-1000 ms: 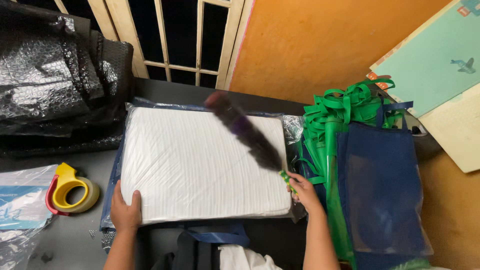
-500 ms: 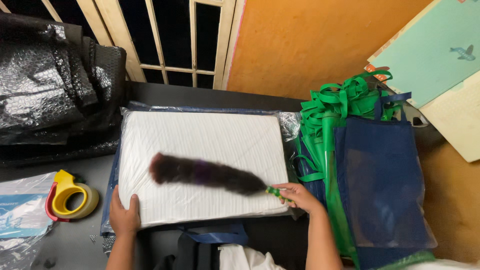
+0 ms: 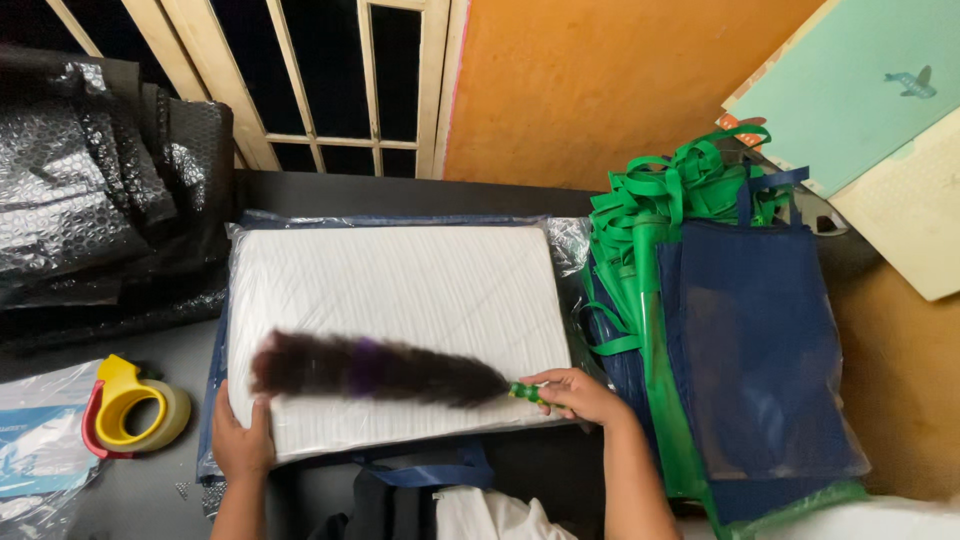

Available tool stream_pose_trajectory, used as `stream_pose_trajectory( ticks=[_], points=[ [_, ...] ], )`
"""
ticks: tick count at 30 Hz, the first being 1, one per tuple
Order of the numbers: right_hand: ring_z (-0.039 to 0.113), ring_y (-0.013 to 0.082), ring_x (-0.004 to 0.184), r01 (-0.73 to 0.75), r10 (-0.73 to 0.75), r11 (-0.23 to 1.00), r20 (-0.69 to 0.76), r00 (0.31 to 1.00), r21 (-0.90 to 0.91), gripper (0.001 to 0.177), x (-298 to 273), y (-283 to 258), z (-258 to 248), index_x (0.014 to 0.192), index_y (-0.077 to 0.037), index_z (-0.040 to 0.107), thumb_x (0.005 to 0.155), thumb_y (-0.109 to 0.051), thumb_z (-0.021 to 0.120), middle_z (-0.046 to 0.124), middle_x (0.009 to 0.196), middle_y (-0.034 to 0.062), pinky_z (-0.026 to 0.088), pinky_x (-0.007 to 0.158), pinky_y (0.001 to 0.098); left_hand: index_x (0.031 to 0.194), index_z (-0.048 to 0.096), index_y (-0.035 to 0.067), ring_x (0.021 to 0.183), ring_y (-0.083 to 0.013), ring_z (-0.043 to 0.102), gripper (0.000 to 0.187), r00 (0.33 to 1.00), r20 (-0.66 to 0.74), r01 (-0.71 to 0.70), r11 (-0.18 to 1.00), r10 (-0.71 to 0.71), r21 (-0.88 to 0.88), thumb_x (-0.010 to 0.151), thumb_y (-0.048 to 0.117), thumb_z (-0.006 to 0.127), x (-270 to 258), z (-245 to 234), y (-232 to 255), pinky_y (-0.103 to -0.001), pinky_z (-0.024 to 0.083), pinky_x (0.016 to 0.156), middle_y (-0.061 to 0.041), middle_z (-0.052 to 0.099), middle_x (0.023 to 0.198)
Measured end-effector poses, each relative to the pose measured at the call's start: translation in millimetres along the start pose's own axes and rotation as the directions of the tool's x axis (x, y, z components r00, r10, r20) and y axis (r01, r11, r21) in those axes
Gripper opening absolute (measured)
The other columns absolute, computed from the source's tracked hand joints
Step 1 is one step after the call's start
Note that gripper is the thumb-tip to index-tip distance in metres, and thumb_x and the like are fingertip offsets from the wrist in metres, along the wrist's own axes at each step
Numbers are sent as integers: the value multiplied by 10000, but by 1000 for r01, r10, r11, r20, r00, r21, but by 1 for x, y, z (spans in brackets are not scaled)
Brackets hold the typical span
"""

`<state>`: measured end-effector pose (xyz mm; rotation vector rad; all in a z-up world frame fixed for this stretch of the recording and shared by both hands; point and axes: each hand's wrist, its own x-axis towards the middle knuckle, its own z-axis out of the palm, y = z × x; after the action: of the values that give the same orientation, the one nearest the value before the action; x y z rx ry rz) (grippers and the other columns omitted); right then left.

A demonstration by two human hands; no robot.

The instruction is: The person dusts a blue bag and a plastic-wrapped pillow using a duster, inserts the pillow and a brochure into the bag, and zips the bag closed.

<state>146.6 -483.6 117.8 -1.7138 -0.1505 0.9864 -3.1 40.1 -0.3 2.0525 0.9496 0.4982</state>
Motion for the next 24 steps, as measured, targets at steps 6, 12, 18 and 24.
stream_pose_trajectory(
  ticks=[6,12,18,24],
  points=[
    [413,112,515,154,-119,986,-362,925,70,412,36,63,-20,1371,-147,691,993,-291,610,620,743,124,321,425,214,1573,451,115,1329,-403,502,724,1000,9,30,1000,-30,-6,911,378,579,-3,-4,7,-512,377,1058,-187,526,1509],
    [331,83,461,346,-139,914,-639,757,210,456,5,39,-34,1465,-135,578,1010,-154,579,559,742,132,246,398,200,1579,437,106,1335,-396,498,724,997,27,68,998,-68,-9,920,373,573,-5,-8,17,-527,385,1049,-180,516,1516],
    [406,125,495,104,-42,951,-212,976,291,471,-57,104,-83,1428,-91,641,961,-152,657,585,764,176,276,392,202,1567,452,73,1330,-418,498,724,1000,-1,-7,1000,7,-10,916,363,578,-2,-3,7,-509,372,1057,-215,532,1502],
    [351,104,445,52,143,932,-495,857,359,438,-62,132,-56,1459,-87,605,1031,-160,548,613,812,165,223,397,218,1567,462,67,1325,-411,502,707,1000,-5,-6,1000,6,-5,927,340,586,-4,-5,11,-523,381,1045,-215,536,1494]
  ],
)
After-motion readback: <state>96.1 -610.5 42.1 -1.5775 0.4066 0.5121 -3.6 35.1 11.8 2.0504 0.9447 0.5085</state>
